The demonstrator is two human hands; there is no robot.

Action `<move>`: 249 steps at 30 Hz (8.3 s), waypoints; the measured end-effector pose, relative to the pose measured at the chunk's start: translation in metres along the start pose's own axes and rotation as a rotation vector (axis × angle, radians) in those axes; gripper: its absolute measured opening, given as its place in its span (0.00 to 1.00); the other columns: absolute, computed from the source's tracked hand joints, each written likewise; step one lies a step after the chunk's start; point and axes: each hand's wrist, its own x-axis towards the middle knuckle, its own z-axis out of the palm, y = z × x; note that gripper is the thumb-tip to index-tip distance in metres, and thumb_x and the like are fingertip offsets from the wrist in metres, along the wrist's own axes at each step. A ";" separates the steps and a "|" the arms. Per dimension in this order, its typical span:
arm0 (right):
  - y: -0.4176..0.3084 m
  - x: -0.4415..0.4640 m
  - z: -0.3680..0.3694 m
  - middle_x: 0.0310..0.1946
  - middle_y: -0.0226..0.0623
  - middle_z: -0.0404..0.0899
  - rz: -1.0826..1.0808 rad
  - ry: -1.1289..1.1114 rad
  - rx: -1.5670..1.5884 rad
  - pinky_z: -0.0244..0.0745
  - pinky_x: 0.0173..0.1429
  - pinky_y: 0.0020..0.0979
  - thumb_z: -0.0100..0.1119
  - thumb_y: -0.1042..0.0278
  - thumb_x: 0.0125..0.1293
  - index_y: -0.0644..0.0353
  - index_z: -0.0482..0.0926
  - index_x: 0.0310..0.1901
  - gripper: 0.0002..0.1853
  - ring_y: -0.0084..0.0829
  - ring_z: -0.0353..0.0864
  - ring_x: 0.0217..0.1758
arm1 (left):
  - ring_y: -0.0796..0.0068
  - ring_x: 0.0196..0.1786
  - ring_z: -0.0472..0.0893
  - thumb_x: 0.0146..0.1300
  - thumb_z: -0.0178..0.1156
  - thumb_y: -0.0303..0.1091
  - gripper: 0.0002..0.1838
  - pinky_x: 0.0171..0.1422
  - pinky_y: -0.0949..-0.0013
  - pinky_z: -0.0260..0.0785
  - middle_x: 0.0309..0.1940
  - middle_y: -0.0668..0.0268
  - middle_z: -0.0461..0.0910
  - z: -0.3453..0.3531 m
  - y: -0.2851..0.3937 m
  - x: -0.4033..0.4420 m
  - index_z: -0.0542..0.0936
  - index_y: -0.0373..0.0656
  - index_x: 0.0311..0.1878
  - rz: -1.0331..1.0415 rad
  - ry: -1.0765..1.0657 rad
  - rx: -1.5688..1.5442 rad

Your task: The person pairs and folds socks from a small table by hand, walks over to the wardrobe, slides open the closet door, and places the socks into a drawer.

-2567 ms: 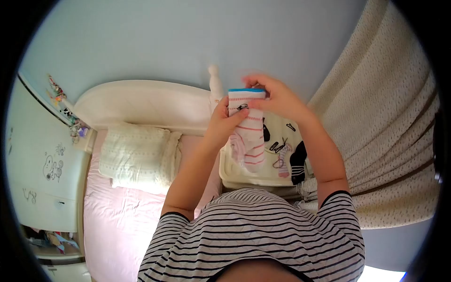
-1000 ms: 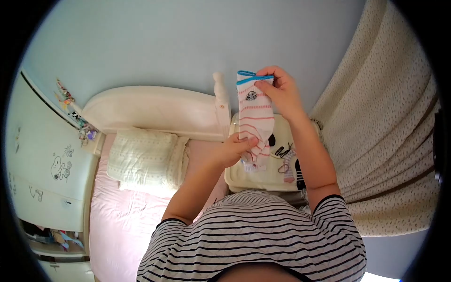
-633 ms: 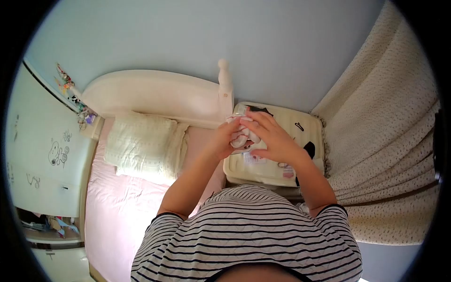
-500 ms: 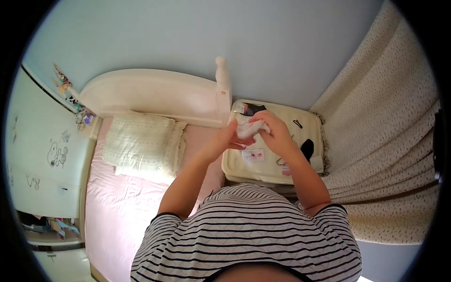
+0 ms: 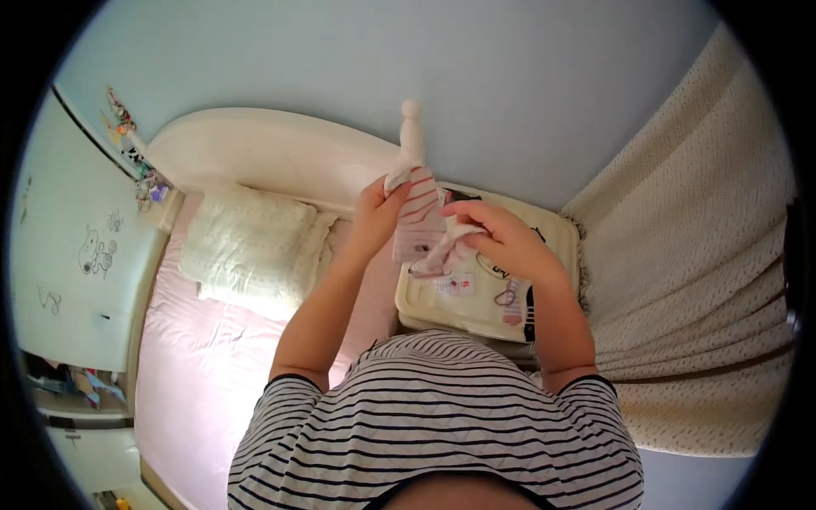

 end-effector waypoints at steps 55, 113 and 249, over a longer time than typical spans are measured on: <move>0.077 0.000 0.049 0.39 0.33 0.70 0.013 0.407 0.661 0.72 0.42 0.25 0.56 0.80 0.57 0.62 0.64 0.51 0.20 0.23 0.72 0.36 | 0.69 0.49 0.77 0.63 0.51 0.31 0.22 0.47 0.66 0.75 0.50 0.62 0.73 0.010 -0.024 -0.021 0.61 0.49 0.60 -0.366 -0.206 -0.793; 0.101 -0.057 0.196 0.47 0.35 0.70 0.461 0.571 1.201 0.68 0.52 0.26 0.58 0.60 0.61 0.62 0.65 0.55 0.24 0.23 0.70 0.49 | 0.82 0.40 0.74 0.57 0.50 0.24 0.11 0.47 0.75 0.65 0.36 0.72 0.77 -0.055 -0.124 -0.096 0.77 0.40 0.42 -0.283 -0.395 0.306; 0.052 0.004 0.036 0.38 0.31 0.77 0.123 0.400 0.195 0.69 0.46 0.20 0.53 0.72 0.63 0.62 0.74 0.48 0.12 0.21 0.75 0.40 | 0.71 0.54 0.73 0.66 0.49 0.34 0.20 0.59 0.65 0.65 0.53 0.65 0.71 0.036 -0.052 -0.020 0.63 0.41 0.59 -0.342 -0.120 -0.694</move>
